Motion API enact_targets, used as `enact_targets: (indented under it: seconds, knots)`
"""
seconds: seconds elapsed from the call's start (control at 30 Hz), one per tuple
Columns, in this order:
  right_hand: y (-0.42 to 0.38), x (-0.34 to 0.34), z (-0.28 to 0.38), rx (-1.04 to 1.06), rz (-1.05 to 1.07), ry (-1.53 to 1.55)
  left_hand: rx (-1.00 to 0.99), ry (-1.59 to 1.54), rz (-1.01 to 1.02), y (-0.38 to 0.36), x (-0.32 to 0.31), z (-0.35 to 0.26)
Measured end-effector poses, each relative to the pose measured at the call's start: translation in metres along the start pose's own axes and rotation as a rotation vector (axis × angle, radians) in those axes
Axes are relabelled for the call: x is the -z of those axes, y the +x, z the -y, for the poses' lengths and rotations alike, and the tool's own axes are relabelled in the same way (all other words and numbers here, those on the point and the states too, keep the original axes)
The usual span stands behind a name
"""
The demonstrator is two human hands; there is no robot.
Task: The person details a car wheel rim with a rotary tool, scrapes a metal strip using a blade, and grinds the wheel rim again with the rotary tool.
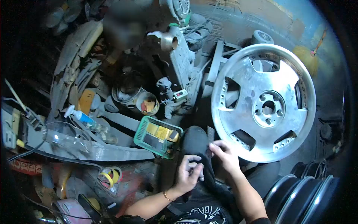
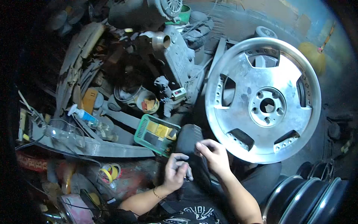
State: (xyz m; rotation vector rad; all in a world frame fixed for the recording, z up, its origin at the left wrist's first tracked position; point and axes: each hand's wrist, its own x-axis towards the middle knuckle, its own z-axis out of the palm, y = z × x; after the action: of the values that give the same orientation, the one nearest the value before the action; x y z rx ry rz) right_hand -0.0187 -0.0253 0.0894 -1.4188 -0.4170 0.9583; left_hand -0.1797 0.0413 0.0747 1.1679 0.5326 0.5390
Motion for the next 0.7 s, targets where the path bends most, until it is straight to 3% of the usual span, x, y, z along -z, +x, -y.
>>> enact_targets:
  seconds: [0.1,0.13,0.23,0.33,0.43,0.5,0.57,0.63,0.7]
  knots:
    - [0.007,-0.004,-0.012,-0.185,0.089,0.384,-0.015,0.085,-0.033,0.001,0.011,0.007]
    - [0.005,0.000,-0.019,-0.144,0.143,0.451,0.002,0.087,-0.071,0.002,0.014,0.005]
    - [-0.023,0.005,-0.051,-0.121,0.207,0.410,0.040,0.214,-0.122,0.004,0.035,0.005]
    - [-0.057,-0.001,-0.100,-0.054,0.443,0.228,-0.013,0.097,-0.057,0.007,0.053,0.014]
    - [-0.065,-0.027,-0.089,-0.047,0.582,0.189,0.123,0.068,0.038,0.012,0.052,0.000]
    - [-0.065,-0.036,-0.103,-0.071,0.475,0.218,0.100,0.102,0.073,0.017,0.060,0.004]
    - [-0.066,-0.042,-0.099,-0.058,0.388,0.157,0.310,0.017,0.114,0.028,0.072,-0.003]
    - [-0.067,-0.048,-0.084,-0.017,0.304,0.069,0.222,0.151,0.029,0.035,0.082,-0.015]
    - [-0.061,-0.051,-0.062,0.069,0.255,-0.105,0.041,0.428,0.071,0.041,0.082,-0.046]
